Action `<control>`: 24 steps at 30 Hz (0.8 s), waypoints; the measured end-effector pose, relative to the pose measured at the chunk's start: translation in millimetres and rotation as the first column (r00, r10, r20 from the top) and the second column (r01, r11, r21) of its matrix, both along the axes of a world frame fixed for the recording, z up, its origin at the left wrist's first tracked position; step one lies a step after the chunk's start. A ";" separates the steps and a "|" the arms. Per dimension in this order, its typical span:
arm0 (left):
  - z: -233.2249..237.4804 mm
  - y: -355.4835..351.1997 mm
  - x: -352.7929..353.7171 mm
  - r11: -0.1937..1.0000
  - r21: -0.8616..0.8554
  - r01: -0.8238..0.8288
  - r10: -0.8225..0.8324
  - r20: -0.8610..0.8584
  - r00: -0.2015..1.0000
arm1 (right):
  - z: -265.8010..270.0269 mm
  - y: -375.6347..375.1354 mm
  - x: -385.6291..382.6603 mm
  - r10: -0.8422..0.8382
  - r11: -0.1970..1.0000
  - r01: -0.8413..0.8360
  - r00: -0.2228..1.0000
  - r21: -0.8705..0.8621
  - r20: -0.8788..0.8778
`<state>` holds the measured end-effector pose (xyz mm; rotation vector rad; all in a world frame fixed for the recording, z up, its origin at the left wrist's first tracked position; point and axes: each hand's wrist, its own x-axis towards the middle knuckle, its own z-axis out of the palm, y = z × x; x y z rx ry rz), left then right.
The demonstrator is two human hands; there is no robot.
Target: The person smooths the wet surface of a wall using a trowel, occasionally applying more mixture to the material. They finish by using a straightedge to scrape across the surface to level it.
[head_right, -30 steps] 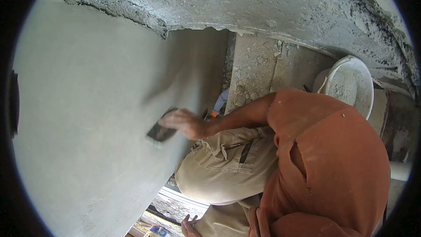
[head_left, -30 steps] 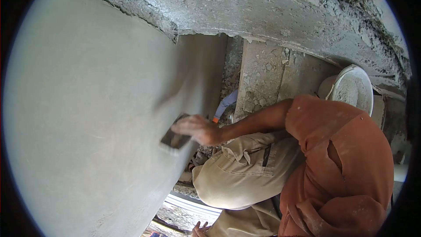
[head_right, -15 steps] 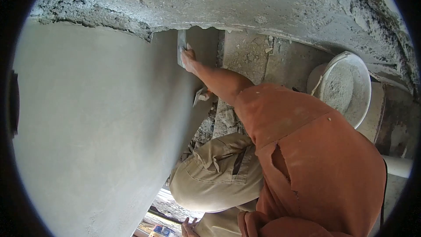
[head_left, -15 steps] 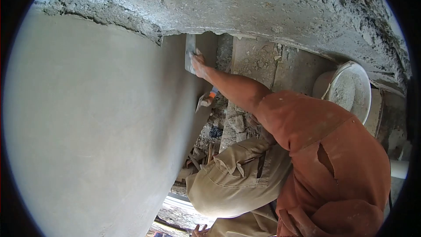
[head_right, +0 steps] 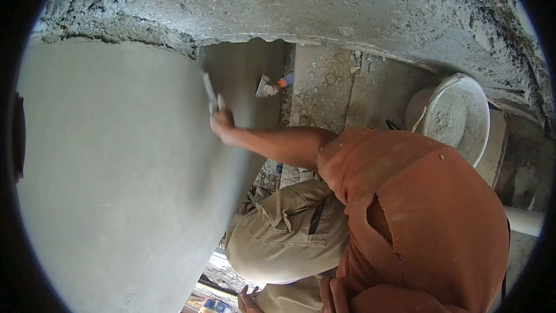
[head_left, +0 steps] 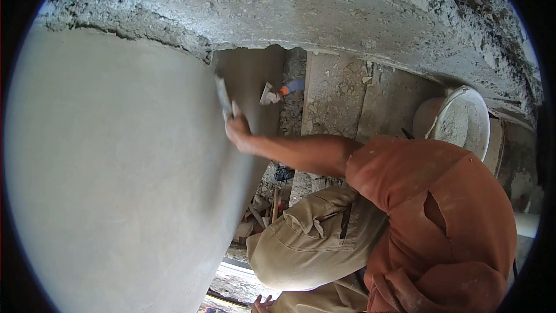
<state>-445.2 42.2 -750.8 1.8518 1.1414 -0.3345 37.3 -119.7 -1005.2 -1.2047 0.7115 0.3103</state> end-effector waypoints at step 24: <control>5.7 -13.8 33.9 0.994 -0.006 -0.109 0.108 -0.080 0.991 | 25.5 28.4 -84.7 0.218 0.976 -0.218 0.976 -0.030 0.020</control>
